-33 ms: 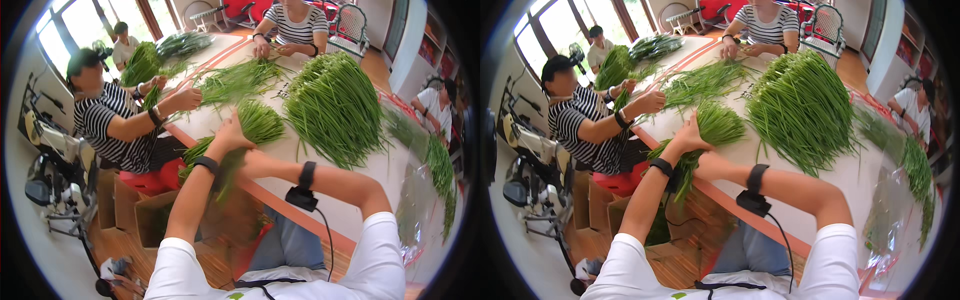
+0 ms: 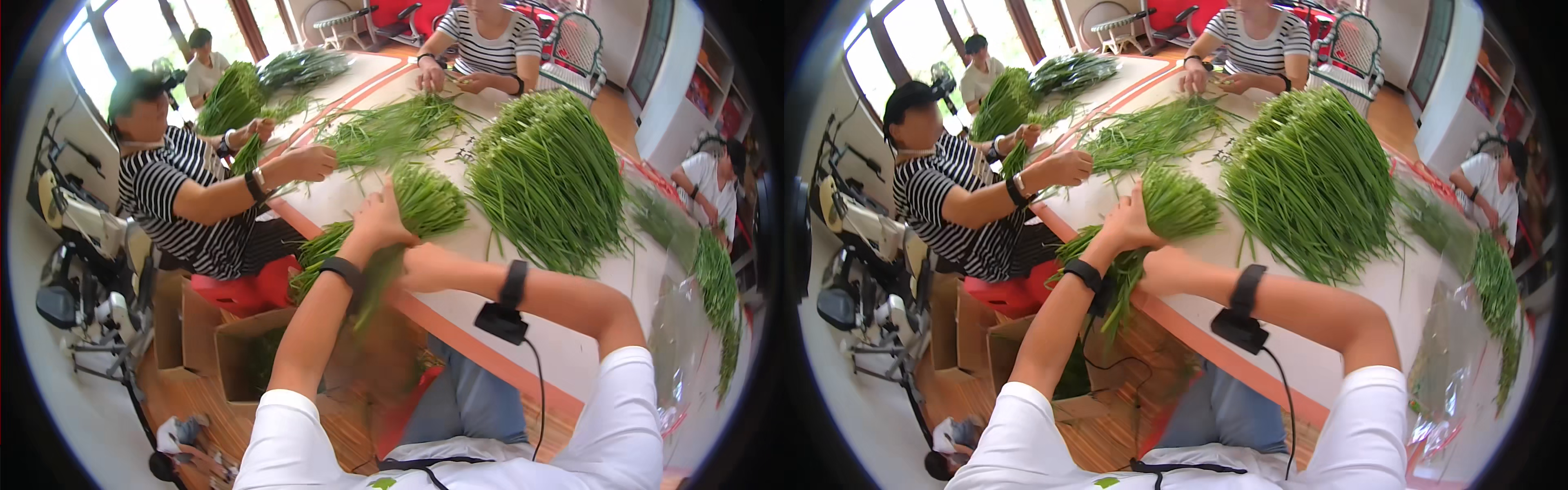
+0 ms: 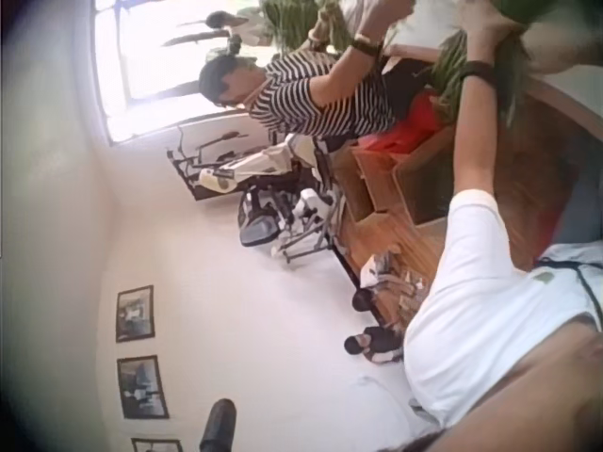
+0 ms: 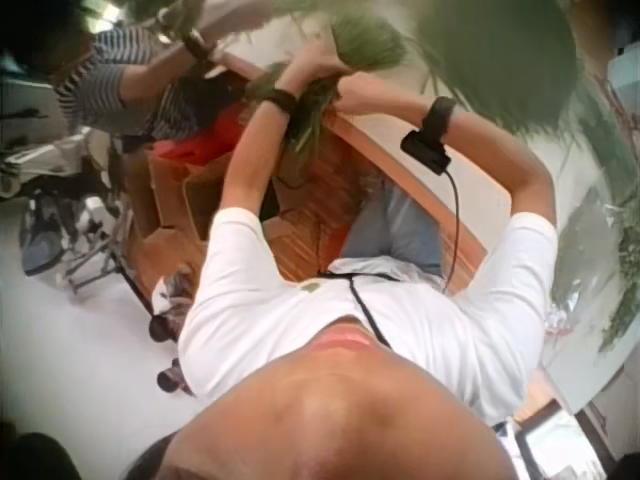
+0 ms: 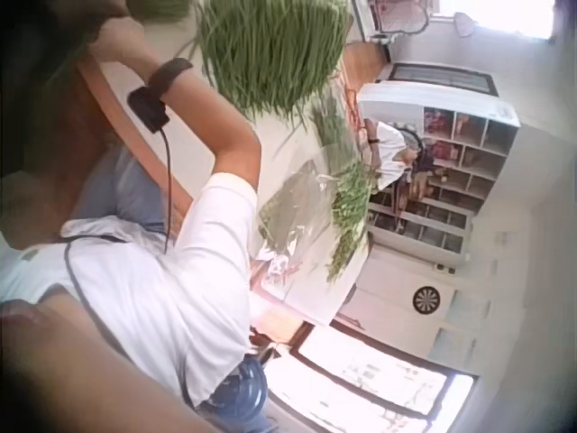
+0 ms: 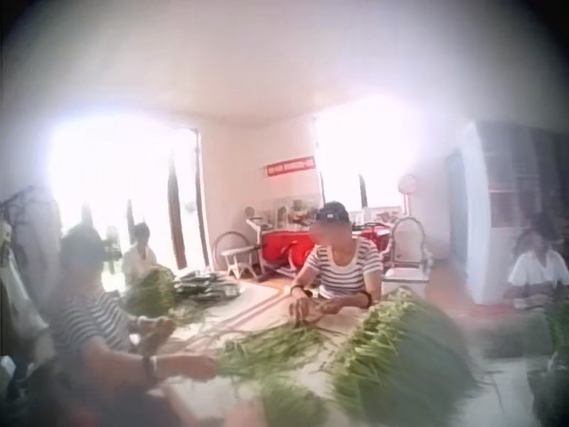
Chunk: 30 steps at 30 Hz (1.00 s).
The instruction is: The person gathers handfuls of green stalks from a pile on a table, aligns them, and inserts them into clear plastic bags.
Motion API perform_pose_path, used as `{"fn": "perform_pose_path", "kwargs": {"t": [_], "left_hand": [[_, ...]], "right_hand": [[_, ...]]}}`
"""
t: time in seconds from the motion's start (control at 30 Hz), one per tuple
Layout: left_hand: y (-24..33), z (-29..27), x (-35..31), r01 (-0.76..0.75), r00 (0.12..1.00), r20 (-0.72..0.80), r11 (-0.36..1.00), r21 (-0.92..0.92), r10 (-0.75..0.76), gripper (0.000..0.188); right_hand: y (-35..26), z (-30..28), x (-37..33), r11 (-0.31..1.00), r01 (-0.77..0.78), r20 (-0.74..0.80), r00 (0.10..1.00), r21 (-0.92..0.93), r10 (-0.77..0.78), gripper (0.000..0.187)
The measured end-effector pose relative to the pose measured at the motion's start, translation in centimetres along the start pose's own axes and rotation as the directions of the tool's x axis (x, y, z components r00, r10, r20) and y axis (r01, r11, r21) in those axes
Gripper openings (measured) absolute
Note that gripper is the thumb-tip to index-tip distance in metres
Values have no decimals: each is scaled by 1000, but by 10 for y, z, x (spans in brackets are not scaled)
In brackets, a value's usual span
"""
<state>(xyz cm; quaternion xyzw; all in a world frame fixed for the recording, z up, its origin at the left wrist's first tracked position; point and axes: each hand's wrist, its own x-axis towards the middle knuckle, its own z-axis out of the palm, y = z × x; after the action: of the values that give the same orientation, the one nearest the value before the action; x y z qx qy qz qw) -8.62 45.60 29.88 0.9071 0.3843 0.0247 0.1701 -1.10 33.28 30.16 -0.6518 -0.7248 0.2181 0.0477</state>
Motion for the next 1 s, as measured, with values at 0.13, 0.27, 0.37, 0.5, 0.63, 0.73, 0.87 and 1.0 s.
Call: {"fn": "perform_pose_path", "kwargs": {"t": [0.13,0.27,0.37,0.5,0.63,0.73,0.87,1.0], "left_hand": [[-20,19,4,-10,986,-167,1000,-25,6,116],[-11,1,-11,-29,999,-35,998,-61,26,118],[1,11,-6,-41,990,-133,999,9,42,118],[-9,16,-9,-76,981,-186,989,-130,51,116],[-7,13,-14,-87,967,-251,985,-149,47,114],[-6,16,-6,-116,956,-287,979,-165,65,111],[-4,19,-5,-121,939,-340,978,-170,57,109],[-5,16,-14,-99,958,-284,980,-172,47,109]], "right_hand": [[-22,-87,10,911,-13,-326,936,-412,-134,30],[21,-127,117,878,197,140,979,-435,-150,96],[96,-86,197,939,164,167,979,-302,-117,107],[92,-66,218,955,-10,186,980,-298,68,108],[97,-79,257,949,-86,17,995,-303,95,91],[111,-90,296,942,-159,-57,987,-297,149,85],[115,-93,346,935,-91,-58,995,-343,76,83],[109,-94,360,928,-65,-87,996,-366,35,80]]}}
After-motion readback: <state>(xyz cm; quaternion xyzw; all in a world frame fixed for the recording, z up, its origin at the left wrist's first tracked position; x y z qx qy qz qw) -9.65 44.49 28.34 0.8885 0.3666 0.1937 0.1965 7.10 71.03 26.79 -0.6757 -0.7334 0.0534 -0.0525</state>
